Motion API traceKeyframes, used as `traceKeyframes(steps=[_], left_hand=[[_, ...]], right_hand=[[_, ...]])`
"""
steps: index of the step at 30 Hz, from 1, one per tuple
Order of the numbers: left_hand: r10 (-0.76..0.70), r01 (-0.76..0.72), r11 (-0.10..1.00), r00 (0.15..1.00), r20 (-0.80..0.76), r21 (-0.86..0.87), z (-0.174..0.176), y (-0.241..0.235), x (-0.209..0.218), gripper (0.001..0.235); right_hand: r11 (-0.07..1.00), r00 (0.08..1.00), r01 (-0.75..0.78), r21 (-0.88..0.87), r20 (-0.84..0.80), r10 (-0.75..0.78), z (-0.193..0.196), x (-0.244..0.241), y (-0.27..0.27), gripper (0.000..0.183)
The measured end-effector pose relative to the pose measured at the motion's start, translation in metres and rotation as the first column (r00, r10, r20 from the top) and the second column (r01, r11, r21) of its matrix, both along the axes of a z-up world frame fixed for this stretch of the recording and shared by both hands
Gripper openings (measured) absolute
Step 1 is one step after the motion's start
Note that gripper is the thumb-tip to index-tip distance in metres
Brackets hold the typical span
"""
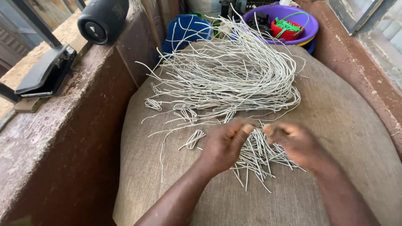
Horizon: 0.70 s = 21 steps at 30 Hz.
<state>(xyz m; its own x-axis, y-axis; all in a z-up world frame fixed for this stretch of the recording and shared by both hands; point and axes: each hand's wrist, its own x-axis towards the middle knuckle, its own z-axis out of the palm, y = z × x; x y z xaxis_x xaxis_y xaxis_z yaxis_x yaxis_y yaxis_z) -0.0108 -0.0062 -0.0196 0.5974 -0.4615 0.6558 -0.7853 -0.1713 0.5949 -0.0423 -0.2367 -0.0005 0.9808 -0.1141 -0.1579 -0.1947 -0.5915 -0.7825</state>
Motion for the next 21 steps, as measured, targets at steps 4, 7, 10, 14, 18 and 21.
traceKeyframes(steps=[4,7,10,14,18,21], left_hand=[[-0.104,0.006,0.948,0.950,-0.293,-0.317,0.006,-0.009,-0.005,0.031],[-0.026,-0.091,0.949,0.932,-0.362,-0.301,0.012,0.003,0.000,0.023],[0.105,-0.137,0.984,0.964,-0.245,-0.118,0.010,0.010,0.001,0.028],[0.114,-0.130,0.990,0.969,-0.220,-0.061,0.019,0.011,0.001,0.031],[0.183,-0.206,0.975,0.956,-0.231,-0.083,0.016,0.007,0.001,0.022],[-0.073,-0.085,0.973,0.764,-0.641,-0.213,0.015,0.006,-0.002,0.028]], right_hand=[[0.917,0.994,-0.068,0.393,-0.050,0.095,-0.031,0.004,0.016,0.057],[0.951,0.988,-0.157,0.268,0.057,0.147,-0.004,-0.001,0.010,0.058],[0.950,0.983,-0.172,0.260,0.113,0.147,0.001,-0.003,-0.005,0.043],[0.886,0.978,-0.203,0.417,0.041,0.205,0.000,0.000,-0.019,0.045],[0.911,0.970,-0.239,0.336,0.039,0.240,0.000,-0.002,-0.016,0.045],[0.892,0.966,-0.257,0.371,0.081,0.244,-0.004,-0.004,-0.020,0.043]])
